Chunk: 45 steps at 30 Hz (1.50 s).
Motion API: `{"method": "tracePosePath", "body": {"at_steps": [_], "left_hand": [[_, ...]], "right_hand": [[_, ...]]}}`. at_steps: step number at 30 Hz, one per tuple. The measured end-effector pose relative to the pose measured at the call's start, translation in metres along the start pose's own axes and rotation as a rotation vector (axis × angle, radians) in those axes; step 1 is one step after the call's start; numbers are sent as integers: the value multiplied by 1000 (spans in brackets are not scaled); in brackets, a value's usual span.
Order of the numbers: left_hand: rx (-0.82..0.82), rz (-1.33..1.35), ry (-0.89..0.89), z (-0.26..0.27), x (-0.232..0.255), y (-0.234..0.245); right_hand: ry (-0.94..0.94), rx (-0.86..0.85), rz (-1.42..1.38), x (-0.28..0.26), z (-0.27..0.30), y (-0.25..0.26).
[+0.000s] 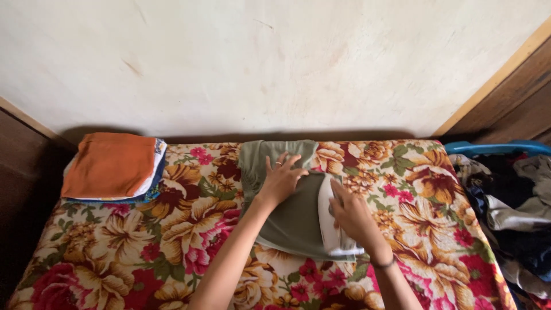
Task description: The person irons a pair of green shorts on a floral bedsheet, repeatedly smoothing and adjusting the fabric with an electric iron. After ironing, the person folds the shorts and places them on a stack of folded clothes.
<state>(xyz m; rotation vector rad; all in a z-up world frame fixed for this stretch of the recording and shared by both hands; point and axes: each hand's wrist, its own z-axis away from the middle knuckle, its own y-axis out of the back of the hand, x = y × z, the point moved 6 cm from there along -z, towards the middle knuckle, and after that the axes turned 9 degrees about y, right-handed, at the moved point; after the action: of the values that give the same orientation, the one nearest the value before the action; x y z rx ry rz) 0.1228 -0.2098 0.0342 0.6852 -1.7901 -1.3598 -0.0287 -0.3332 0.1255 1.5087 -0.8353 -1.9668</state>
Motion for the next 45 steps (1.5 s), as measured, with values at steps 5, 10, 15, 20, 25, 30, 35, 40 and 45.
{"method": "tracePosePath", "body": {"at_steps": [5,10,15,20,25,30,35,40,45], "left_hand": [[59,-103,-39,13,-1,10],[157,0,-184,17,2,7],[258,-71,280,48,-1,95],[71,-36,752,88,-121,36],[-36,368,606,91,-127,34],[-14,112,654,86,-95,49],[-31,291,648,90,-92,38],[-18,621,570,92,-94,49],[199,710,473,87,-117,34]], "right_hand": [[-22,-1,-70,-9,29,-16],[67,101,-114,-4,-9,-28],[68,254,-140,-5,-57,-27],[-1,189,-103,-1,-48,-30],[-36,74,-161,-14,9,-41],[-72,94,-230,-17,31,-45],[50,141,-151,-11,-16,-46],[6,160,-137,21,-50,-36],[32,14,-14,2,-25,21]]}}
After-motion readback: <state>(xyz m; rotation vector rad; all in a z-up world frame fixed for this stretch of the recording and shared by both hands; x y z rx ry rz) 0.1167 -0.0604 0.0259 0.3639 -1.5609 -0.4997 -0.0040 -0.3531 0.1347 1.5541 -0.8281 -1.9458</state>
